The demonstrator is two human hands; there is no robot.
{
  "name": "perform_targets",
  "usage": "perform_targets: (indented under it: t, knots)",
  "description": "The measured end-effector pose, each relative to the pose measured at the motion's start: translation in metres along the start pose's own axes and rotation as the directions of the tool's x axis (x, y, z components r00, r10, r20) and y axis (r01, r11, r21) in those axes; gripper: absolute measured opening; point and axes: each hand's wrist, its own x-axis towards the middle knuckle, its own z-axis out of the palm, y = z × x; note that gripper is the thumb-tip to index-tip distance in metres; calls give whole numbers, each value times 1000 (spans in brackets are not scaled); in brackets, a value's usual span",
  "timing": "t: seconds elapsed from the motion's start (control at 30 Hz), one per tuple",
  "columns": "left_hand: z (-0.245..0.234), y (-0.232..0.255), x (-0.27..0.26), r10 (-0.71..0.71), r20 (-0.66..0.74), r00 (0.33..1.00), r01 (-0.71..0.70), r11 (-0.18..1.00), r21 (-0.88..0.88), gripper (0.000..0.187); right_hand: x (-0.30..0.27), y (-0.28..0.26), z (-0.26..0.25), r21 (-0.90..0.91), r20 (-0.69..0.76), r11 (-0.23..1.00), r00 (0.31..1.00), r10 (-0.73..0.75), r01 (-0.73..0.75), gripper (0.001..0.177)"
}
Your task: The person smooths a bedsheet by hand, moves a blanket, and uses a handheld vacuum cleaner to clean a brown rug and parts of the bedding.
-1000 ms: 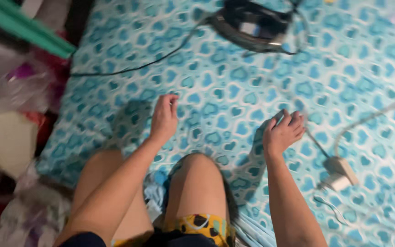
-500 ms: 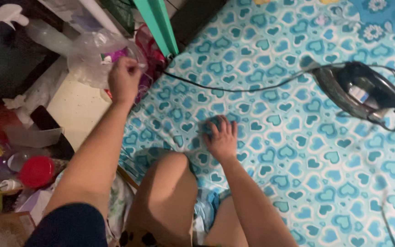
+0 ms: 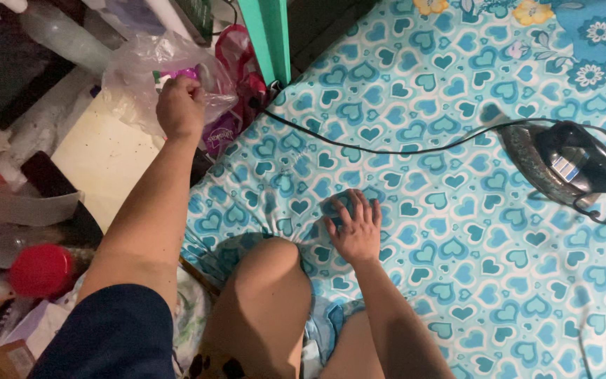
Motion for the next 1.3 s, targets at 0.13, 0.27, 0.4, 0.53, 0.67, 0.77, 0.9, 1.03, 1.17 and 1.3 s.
perform_targets:
  t: [0.13, 0.27, 0.4, 0.53, 0.67, 0.77, 0.9, 1.03, 1.17, 1.3]
  knots:
    - [0, 13, -11, 90, -78, 993, -99, 987, -127, 11, -1, -2, 2, -2, 14, 1000, 1000, 11, -11, 48]
    - [9, 65, -58, 87, 305, 948, -7, 967, -254, 24, -5, 3, 4, -25, 5, 999, 1000, 30, -30, 51]
    - [34, 135, -130, 517, 278, 809, -372, 818, -439, 17, -23, 15, 0, -84, 70, 993, 993, 91, -86, 64]
    - [62, 212, -212, 732, 232, 641, -518, 635, -573, 26, -57, 64, -21, -172, 40, 948, 960, 278, -268, 69]
    - [77, 277, -282, 822, 386, 419, -581, 569, -582, 58, -138, 145, -60, -231, -105, 747, 779, 618, -624, 74]
    - [83, 306, -313, 785, 485, 385, -647, 605, -465, 76, -218, 194, -87, -227, -159, 592, 629, 761, -774, 75]
    - [84, 326, -325, 739, 525, 422, -684, 640, -350, 79, -301, 229, -107, -175, -252, 483, 513, 821, -858, 78]
    - [91, 366, -330, 767, 532, 358, -765, 568, -304, 81, -332, 264, -124, -105, -315, 445, 455, 833, -889, 76]
    - [110, 440, -355, 798, 534, 279, -797, 503, -335, 79, -325, 298, -138, -46, -363, 418, 405, 839, -907, 72]
    - [137, 524, -398, 873, 460, 163, -811, 384, -441, 75, -321, 317, -144, -44, -398, 433, 413, 819, -901, 67]
